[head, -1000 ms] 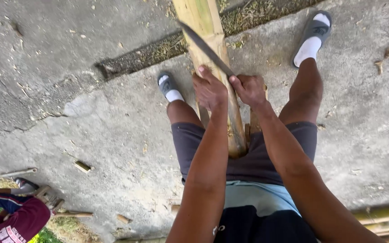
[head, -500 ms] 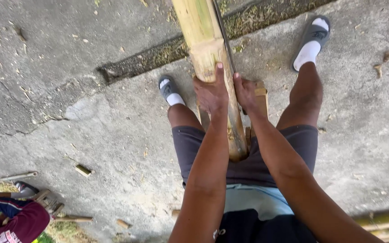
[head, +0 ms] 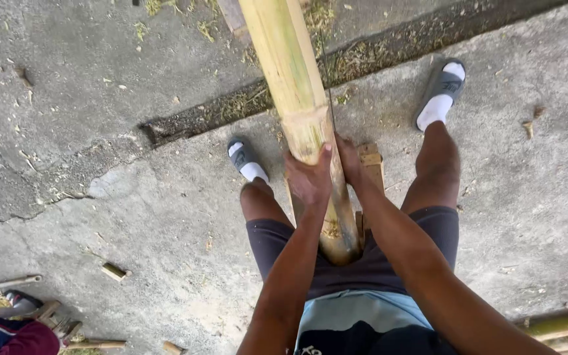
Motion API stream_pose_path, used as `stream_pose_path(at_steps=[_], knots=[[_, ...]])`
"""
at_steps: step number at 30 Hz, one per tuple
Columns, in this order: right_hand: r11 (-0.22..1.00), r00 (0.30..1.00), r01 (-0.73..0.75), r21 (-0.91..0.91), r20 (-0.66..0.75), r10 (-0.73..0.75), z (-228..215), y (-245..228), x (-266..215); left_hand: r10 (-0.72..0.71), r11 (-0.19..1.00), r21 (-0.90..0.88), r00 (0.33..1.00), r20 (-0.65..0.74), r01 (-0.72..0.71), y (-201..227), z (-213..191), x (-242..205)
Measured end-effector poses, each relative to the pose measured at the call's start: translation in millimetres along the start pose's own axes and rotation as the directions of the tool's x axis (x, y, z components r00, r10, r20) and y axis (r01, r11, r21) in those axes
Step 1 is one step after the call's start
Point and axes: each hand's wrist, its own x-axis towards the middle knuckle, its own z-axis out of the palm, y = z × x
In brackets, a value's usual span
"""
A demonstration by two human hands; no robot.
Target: Shaving the outer skin off a bamboo pole using a machete.
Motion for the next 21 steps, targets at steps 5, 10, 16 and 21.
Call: stream_pose_path(at_steps=[5, 10, 16, 21], knots=[[0.850, 0.833, -0.489, 0.197, -0.185, 0.522, -19.7, -141.0, -27.5, 0.019, 0.960, -0.280, 0.992, 0.128, 0.017, -20.8, -6.9, 6.5], [0.897, 0.889, -0.408, -0.170, -0.298, 0.347, -21.7, -140.6, -46.4, 0.191, 0.862, -0.502, 0.964, 0.183, -0.075, -65.8, 18.9, 40.9], [0.904, 0.980, -0.082, -0.420, -0.198, -0.003, -32.3, -112.1, -82.7, 0.086, 0.905, -0.423, 0.991, 0.106, -0.034, -61.8, 12.6, -2.5], [0.738, 0.958, 0.212, -0.640, -0.013, -0.286, -59.9, -120.5, -92.2, -0.006, 0.916, -0.401, 1.000, -0.008, 0.003, -50.9, 20.3, -27.4]])
